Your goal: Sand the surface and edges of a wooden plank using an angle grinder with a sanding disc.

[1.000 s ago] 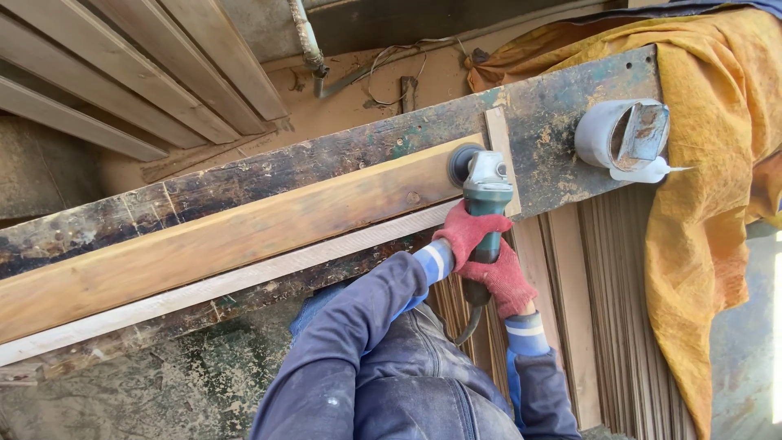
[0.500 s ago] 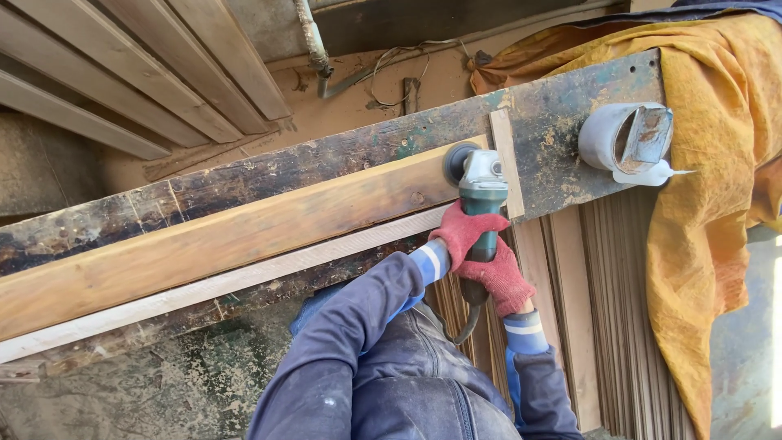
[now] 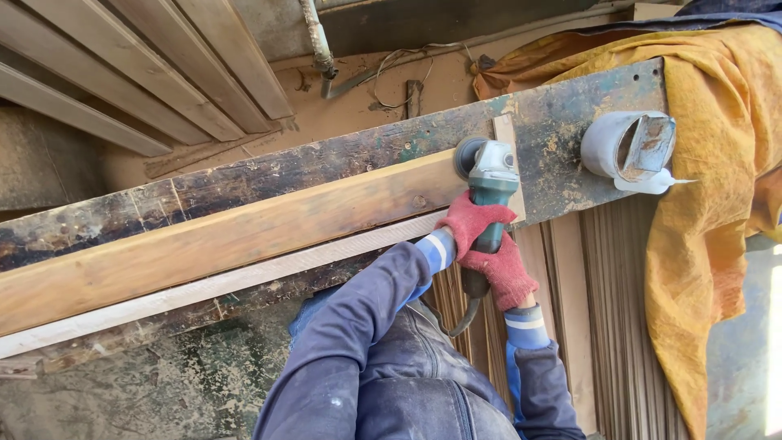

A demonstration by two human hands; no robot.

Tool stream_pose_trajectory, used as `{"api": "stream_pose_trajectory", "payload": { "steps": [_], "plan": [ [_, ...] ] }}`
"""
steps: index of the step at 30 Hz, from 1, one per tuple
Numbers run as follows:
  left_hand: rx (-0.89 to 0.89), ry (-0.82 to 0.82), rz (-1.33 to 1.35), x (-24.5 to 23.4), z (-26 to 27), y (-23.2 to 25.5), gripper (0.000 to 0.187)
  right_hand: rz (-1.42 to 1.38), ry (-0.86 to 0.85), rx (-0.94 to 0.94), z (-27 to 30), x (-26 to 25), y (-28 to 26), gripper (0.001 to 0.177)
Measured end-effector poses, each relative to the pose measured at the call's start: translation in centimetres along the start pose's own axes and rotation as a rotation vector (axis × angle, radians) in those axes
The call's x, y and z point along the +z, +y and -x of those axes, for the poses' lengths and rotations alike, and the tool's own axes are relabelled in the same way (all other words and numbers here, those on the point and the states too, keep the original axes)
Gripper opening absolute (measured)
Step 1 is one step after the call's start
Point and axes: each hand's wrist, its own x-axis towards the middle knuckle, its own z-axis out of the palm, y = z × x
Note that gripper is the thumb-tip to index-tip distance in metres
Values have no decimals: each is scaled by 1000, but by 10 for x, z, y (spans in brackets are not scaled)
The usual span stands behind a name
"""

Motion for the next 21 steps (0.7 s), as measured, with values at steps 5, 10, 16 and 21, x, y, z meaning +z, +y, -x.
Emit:
{"api": "stream_pose_trajectory", "payload": {
  "steps": [5,10,16,21],
  "plan": [
    [-119,69,0,-15,37,-1,61,37,-99,21,21,-8,0,69],
    [-118,199,164,-10,36,-3,61,85,-112,6,17,-10,-6,71],
    [34,8,1,17,-6,0,54,47,56,4,-8,-8,7,72],
    [0,6,19,11,1,-5,55,110,2,15,-4,-15,12,68]
  ]
}}
